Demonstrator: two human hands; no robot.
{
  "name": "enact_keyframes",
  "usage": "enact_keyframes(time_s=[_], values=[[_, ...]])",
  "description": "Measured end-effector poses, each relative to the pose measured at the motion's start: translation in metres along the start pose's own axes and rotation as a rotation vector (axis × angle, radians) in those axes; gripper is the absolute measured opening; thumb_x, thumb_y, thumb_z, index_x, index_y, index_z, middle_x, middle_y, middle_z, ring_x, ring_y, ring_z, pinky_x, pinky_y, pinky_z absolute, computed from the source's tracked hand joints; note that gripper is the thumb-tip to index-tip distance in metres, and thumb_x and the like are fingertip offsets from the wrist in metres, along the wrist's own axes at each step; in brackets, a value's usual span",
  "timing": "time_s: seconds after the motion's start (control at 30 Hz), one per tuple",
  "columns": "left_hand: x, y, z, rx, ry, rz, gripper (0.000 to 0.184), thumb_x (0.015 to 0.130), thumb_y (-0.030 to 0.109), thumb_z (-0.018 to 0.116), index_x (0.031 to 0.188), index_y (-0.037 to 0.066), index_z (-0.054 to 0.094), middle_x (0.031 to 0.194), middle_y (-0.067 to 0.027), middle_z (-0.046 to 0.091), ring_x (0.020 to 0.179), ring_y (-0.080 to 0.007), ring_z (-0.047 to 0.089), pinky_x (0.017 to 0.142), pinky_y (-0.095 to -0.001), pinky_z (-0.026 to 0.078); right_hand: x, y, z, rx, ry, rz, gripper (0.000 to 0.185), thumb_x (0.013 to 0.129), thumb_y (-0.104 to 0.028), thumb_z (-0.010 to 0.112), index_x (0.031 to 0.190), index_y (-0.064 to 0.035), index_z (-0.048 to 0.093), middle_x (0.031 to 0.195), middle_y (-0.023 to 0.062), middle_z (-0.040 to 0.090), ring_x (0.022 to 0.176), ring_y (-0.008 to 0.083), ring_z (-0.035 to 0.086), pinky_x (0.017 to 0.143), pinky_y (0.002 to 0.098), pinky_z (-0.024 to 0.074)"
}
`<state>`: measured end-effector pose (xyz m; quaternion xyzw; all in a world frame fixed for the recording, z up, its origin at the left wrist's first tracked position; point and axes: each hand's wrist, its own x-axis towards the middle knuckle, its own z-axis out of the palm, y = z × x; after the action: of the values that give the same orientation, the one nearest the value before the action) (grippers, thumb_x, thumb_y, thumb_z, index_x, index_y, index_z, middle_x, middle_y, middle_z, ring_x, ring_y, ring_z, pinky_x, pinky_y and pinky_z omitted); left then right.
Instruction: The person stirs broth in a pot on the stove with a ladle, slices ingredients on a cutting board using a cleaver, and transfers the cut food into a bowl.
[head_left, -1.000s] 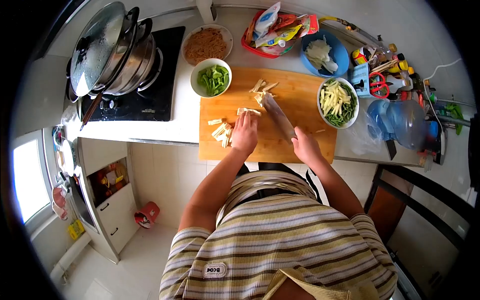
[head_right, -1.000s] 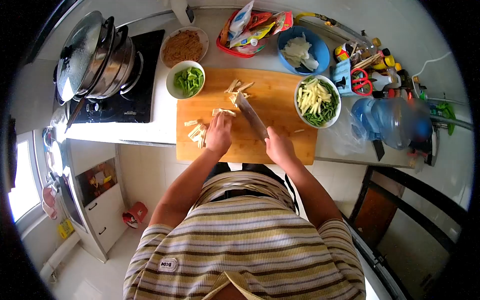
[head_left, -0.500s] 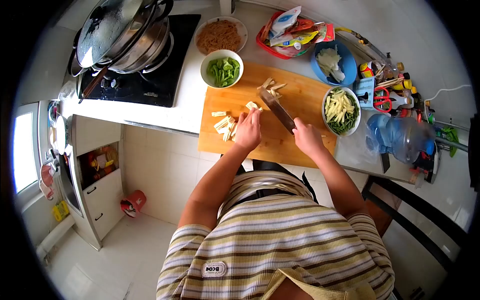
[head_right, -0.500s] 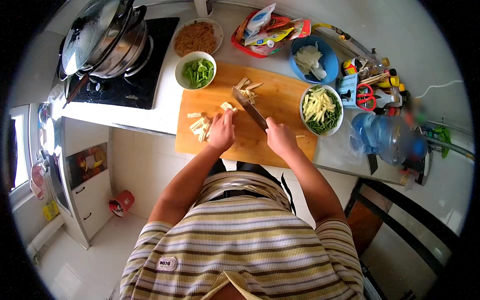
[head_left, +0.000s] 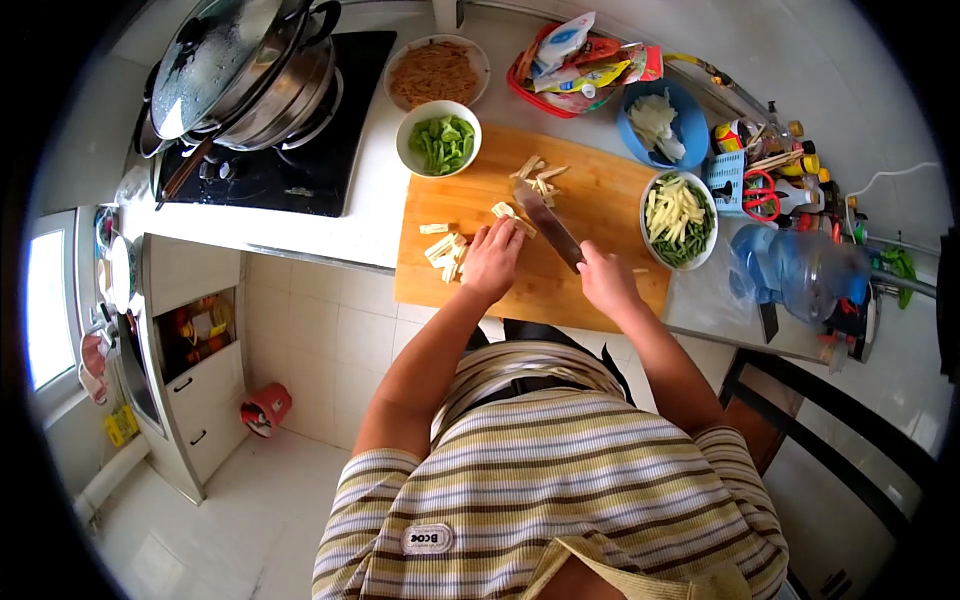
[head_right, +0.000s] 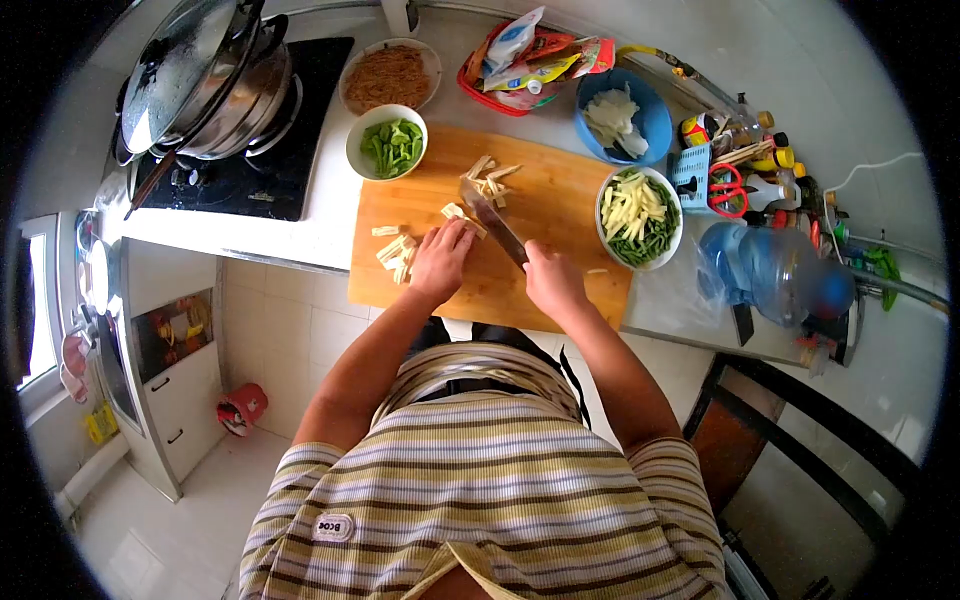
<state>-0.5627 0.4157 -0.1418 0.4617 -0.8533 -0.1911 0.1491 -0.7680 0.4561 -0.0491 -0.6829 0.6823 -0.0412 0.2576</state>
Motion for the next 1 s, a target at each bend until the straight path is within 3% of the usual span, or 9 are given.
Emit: enact_keyframes(time_s=[0.23,0.57,0.63,0.83,1.0], values=[[0.005,-0.006,-0.005,-0.018,-0.019,0.041,0.042,0.076,0.006,0.049,0.118,0.004,0.055,0.125,-0.0113,0.049,0.122,-0.0274,0.042,0.099,-0.0393,0.036,0.0,-0.013,0.016,-0.131,-0.035,-0.032,0.014,0.082,-0.01,0.055,0.092,-0.0029,0.048,0.062,0.0165,0.061,0.058,0.0348,0.062,0.05,0.0468,0.0461],[0.006,-0.01,-0.006,-0.051,-0.058,0.051,0.047,0.073,0.006,0.052,0.12,0.006,0.053,0.122,-0.0094,0.049,0.122,-0.0248,0.042,0.094,-0.0376,0.036,0.004,-0.023,0.032,-0.256,-0.075,-0.019,0.021,0.077,-0.005,0.051,0.097,-0.0005,0.049,0.059,0.0166,0.061,0.056,0.0354,0.062,0.051,0.0462,0.0484],[0.006,-0.012,-0.004,-0.053,-0.063,0.06,0.047,0.073,0.006,0.052,0.12,0.006,0.053,0.122,-0.0094,0.049,0.122,-0.0246,0.042,0.094,-0.0377,0.036,0.006,-0.03,0.031,-0.246,-0.195,0.022,0.043,0.076,-0.003,0.051,0.118,0.0034,0.044,0.065,0.0183,0.062,0.058,0.0359,0.062,0.051,0.0474,0.0467],[0.01,-0.01,-0.003,-0.079,0.024,0.053,0.04,0.073,0.004,0.051,0.113,0.006,0.059,0.119,-0.0099,0.053,0.115,-0.0279,0.048,0.09,-0.0395,0.041,0.023,-0.024,0.052,-0.122,-0.069,0.059,0.038,0.079,-0.006,0.052,0.115,0.0029,0.043,0.064,0.0192,0.061,0.059,0.0383,0.061,0.052,0.0491,0.0467],[0.009,-0.013,-0.005,-0.11,-0.031,0.047,0.041,0.072,0.004,0.053,0.112,0.006,0.059,0.119,-0.0101,0.052,0.115,-0.0291,0.048,0.091,-0.0399,0.041,0.027,-0.026,0.025,-0.062,-0.106,0.012,0.038,0.075,-0.001,0.049,0.112,0.0038,0.043,0.069,0.0215,0.062,0.063,0.0386,0.061,0.054,0.0491,0.0469]])
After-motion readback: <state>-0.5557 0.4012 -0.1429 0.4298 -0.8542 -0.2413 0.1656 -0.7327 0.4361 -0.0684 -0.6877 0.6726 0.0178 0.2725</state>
